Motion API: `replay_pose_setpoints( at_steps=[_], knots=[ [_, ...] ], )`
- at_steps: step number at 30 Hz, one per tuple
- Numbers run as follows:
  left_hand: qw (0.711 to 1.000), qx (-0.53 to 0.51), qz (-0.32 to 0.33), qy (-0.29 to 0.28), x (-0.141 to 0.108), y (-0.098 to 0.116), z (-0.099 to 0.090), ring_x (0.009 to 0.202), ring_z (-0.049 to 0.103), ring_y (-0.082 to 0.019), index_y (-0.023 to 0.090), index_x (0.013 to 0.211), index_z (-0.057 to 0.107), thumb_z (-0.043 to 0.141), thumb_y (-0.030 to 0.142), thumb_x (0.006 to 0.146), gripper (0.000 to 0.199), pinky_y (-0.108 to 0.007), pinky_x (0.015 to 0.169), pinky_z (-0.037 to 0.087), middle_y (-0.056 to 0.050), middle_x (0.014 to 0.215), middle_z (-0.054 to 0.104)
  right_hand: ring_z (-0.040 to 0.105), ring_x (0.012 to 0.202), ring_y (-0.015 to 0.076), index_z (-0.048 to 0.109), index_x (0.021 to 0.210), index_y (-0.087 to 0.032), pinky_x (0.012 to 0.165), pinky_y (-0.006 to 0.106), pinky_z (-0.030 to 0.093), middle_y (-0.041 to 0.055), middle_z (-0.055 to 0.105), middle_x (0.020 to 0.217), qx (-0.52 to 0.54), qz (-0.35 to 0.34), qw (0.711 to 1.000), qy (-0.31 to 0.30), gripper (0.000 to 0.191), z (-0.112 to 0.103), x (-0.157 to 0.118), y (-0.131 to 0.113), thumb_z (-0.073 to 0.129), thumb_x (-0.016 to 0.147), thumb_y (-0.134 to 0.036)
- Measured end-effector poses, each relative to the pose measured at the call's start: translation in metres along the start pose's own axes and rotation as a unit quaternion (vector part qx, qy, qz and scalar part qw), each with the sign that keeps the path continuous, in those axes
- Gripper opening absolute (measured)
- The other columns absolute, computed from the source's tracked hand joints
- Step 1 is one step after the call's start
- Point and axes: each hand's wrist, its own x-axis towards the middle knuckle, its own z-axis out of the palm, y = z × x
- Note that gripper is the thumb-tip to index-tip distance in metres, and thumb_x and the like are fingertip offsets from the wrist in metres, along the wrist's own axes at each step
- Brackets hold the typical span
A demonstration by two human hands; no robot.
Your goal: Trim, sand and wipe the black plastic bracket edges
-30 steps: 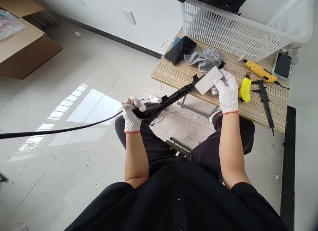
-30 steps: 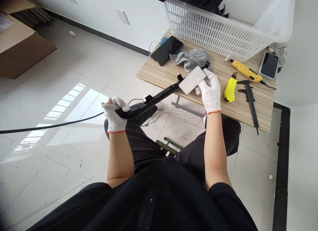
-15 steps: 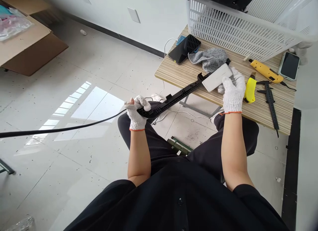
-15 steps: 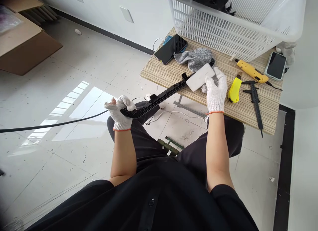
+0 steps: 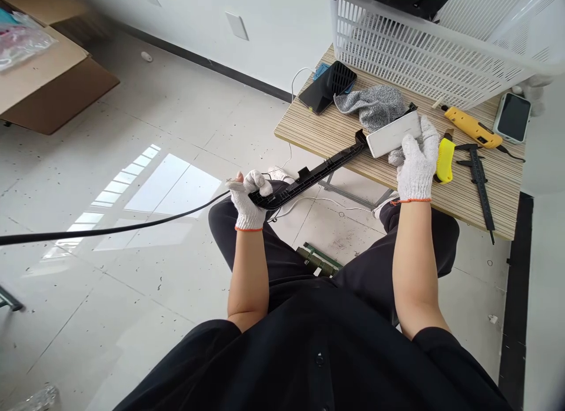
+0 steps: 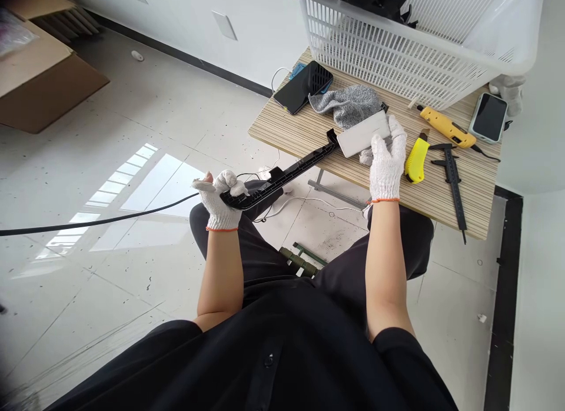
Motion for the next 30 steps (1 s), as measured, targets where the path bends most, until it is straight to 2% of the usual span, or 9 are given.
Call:
replay_pose_setpoints(
  at_steps=[3, 7, 11, 15, 18, 23, 27, 30],
  knots=[
    [1.0, -0.006, -0.002, -0.006, 0.0, -0.002, 0.003, 0.039, 0.03, -0.01, 0.025, 0.065, 0.047, 0.062, 0.098, 0.078, 0.076, -0.027, 0.036, 0.027, 0.005, 0.049, 0.033, 0.063, 0.069, 0.0151, 0.068, 0.134, -0.037, 0.049, 0.03, 0.054, 0.0013, 0.078, 0.115, -0.007, 0.018, 1.0, -0.014, 0.049, 0.001, 0.002, 0.001, 0.074, 0.086, -0.047],
    [1.0, -0.009, -0.004, -0.006, 0.0, -0.001, 0.004, 0.039, 0.028, -0.009, 0.024, 0.065, 0.045, 0.059, 0.1, 0.078, 0.078, -0.026, 0.037, 0.026, 0.006, 0.049, 0.031, 0.059, 0.068, 0.0128, 0.071, 0.124, -0.036, 0.047, 0.027, 0.049, 0.0026, 0.077, 0.122, 0.033, -0.005, 0.999, 0.041, 0.039, 0.003, 0.003, -0.001, 0.07, 0.086, -0.042],
    [1.0, -0.003, -0.013, 0.006, 0.001, 0.002, 0.003, 0.039, 0.033, -0.01, 0.024, 0.063, 0.045, 0.061, 0.098, 0.079, 0.077, -0.026, 0.038, 0.032, 0.006, 0.046, 0.031, 0.065, 0.072, 0.0147, 0.07, 0.125, -0.032, 0.047, 0.026, 0.051, 0.0035, 0.077, 0.119, 0.031, 0.021, 0.999, -0.005, 0.044, 0.003, 0.003, -0.001, 0.074, 0.083, -0.039],
    [1.0, 0.001, -0.012, 0.022, 0.001, 0.005, 0.0, 0.038, 0.034, -0.011, 0.025, 0.061, 0.046, 0.058, 0.096, 0.082, 0.075, -0.025, 0.039, 0.036, 0.005, 0.045, 0.032, 0.071, 0.082, 0.0167, 0.067, 0.13, -0.033, 0.049, 0.026, 0.054, 0.0036, 0.075, 0.127, 0.043, 0.022, 0.998, 0.047, 0.048, -0.001, 0.008, 0.005, 0.071, 0.083, -0.038],
    [0.999, 0.006, -0.018, 0.03, 0.002, 0.009, -0.004, 0.037, 0.034, -0.01, 0.025, 0.061, 0.047, 0.058, 0.095, 0.083, 0.075, -0.025, 0.039, 0.037, 0.006, 0.045, 0.032, 0.07, 0.084, 0.0173, 0.068, 0.128, -0.036, 0.051, 0.027, 0.055, 0.0025, 0.076, 0.13, 0.024, 0.032, 0.999, 0.029, 0.046, -0.004, 0.012, 0.009, 0.074, 0.083, -0.039],
    [0.999, 0.012, -0.03, 0.04, 0.005, 0.017, -0.018, 0.036, 0.038, -0.01, 0.024, 0.063, 0.051, 0.058, 0.089, 0.087, 0.069, -0.025, 0.038, 0.037, 0.005, 0.046, 0.035, 0.063, 0.074, 0.0142, 0.067, 0.128, -0.034, 0.051, 0.027, 0.053, 0.003, 0.077, 0.121, 0.033, 0.018, 0.996, 0.079, 0.043, -0.006, 0.021, 0.015, 0.069, 0.086, -0.04],
    [0.998, 0.016, -0.035, 0.042, 0.009, 0.022, -0.03, 0.035, 0.033, -0.01, 0.025, 0.062, 0.05, 0.058, 0.088, 0.087, 0.069, -0.025, 0.037, 0.035, 0.006, 0.043, 0.032, 0.067, 0.074, 0.0156, 0.064, 0.133, -0.034, 0.047, 0.026, 0.051, 0.0038, 0.074, 0.115, 0.006, 0.002, 0.997, 0.072, 0.046, -0.007, 0.024, 0.017, 0.068, 0.09, -0.049],
    [0.998, 0.024, -0.039, 0.046, 0.011, 0.024, -0.037, 0.035, 0.033, -0.01, 0.024, 0.062, 0.05, 0.052, 0.088, 0.09, 0.07, -0.024, 0.037, 0.032, 0.005, 0.042, 0.03, 0.066, 0.068, 0.014, 0.064, 0.136, -0.034, 0.046, 0.025, 0.051, 0.0028, 0.074, 0.109, -0.002, 0.004, 0.999, 0.052, 0.049, -0.007, 0.021, 0.013, 0.072, 0.09, -0.05]
  ],
)
